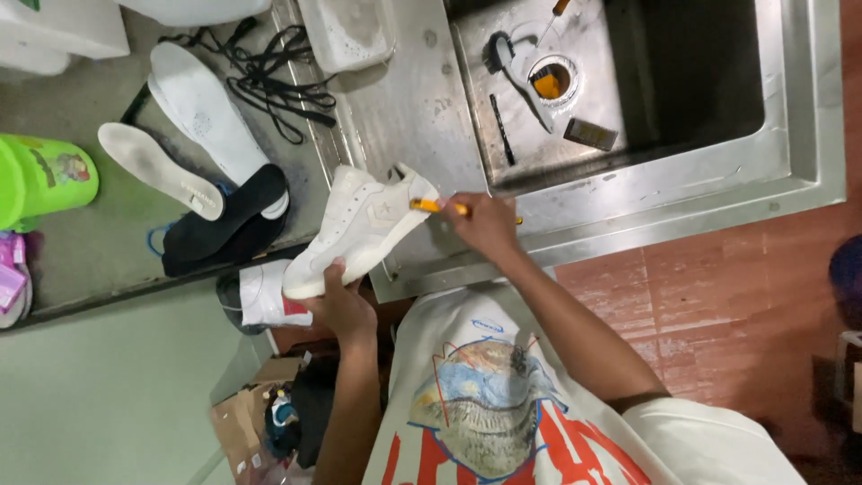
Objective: The person scrubs a white sneaker with a yellow brush over a stainless steel sink, focusing on the sole and sides. They rinse the shoe under running water and continue scrubbing different areas of the shoe throughout the clip.
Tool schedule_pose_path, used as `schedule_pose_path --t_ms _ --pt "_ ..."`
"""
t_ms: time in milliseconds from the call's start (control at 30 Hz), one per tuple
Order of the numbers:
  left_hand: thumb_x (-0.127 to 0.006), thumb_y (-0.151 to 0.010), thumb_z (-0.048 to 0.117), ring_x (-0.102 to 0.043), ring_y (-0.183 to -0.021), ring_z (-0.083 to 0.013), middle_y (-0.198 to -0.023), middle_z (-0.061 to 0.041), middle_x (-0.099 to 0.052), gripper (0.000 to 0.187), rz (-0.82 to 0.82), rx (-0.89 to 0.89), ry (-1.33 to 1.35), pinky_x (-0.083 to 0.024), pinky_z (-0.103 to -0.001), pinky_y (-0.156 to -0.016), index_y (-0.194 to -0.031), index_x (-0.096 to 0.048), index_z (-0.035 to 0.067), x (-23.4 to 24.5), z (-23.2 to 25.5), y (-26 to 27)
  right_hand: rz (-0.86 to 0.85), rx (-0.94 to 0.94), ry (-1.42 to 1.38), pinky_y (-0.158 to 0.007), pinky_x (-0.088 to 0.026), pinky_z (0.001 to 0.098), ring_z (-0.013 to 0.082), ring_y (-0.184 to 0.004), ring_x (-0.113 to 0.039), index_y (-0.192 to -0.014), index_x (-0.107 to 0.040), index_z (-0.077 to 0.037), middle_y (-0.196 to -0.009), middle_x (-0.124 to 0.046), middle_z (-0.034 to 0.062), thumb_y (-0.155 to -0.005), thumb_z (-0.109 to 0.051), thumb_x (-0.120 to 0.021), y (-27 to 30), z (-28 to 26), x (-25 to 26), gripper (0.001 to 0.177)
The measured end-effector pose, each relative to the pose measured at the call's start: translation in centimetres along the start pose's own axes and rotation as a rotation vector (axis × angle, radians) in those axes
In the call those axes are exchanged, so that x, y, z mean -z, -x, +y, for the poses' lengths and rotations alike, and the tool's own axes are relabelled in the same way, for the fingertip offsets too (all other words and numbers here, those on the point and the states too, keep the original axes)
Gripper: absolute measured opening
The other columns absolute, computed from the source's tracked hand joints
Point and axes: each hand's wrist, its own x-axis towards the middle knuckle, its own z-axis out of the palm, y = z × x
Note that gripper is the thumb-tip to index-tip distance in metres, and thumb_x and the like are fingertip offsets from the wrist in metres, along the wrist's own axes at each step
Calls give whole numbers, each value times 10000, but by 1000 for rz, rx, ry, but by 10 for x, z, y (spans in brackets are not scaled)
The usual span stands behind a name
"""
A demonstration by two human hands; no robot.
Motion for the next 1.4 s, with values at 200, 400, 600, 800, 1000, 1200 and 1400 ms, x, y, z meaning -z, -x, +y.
schedule_pose_path --t_ms 200,400,600,800,1000,1200,1400 --pt "-866 -834 47 -674 -1137 -293 -1290 -132 -579 758 -20 -36 -28 -734 -545 -896 -1480 -474 101 1 -5 6 -22 -39 -6 -899 -471 477 378 -896 -786 -972 -831 -357 -821 -802 60 -983 -457 -678 2 5 4 183" --pt "-807 -881 -35 -627 -1222 -261 -1375 -126 -559 905 -38 -99 -41 -697 -518 -962 -1609 -333 218 -3 -7 12 -31 -103 -104 -844 -494 448 394 -934 -781 -929 -841 -319 -850 -808 73 -962 -429 -701 0 2 24 181" --pt "-792 -906 -77 -577 -1320 -278 -1436 -132 -550 903 -77 -132 -79 -623 -507 -1030 -1629 -330 206 6 -15 8 -15 -43 4 -888 -476 433 354 -891 -795 -928 -840 -338 -777 -790 65 -966 -450 -692 0 9 17 189" --pt "-785 -911 -107 -563 -1309 -241 -1435 -96 -543 922 -129 -182 -59 -616 -511 -1028 -1634 -338 250 15 -28 -2 -76 -38 -37 -902 -444 428 372 -893 -788 -933 -840 -338 -792 -794 72 -947 -429 -688 13 -5 25 177" --pt "-842 -880 -96 -561 -1319 -235 -1472 -83 -525 1034 -163 -221 -14 -625 -539 -1055 -1662 -294 302 20 -34 -1 -136 -51 -126 -936 -459 413 360 -914 -786 -944 -831 -376 -783 -790 62 -947 -477 -678 29 -21 14 184" --pt "-849 -883 -89 -546 -1318 -234 -1440 -95 -524 939 -138 -234 -24 -589 -511 -1037 -1619 -359 228 13 -30 8 -150 -97 -161 -911 -518 387 348 -932 -788 -914 -841 -389 -805 -798 56 -934 -480 -691 40 -25 16 177" --pt "-863 -886 -66 -534 -1344 -254 -1449 -110 -506 919 -137 -212 -31 -571 -494 -1054 -1614 -366 192 21 -31 11 -88 -121 -278 -875 -527 386 351 -912 -785 -918 -844 -344 -813 -792 68 -946 -466 -736 44 -11 0 165"
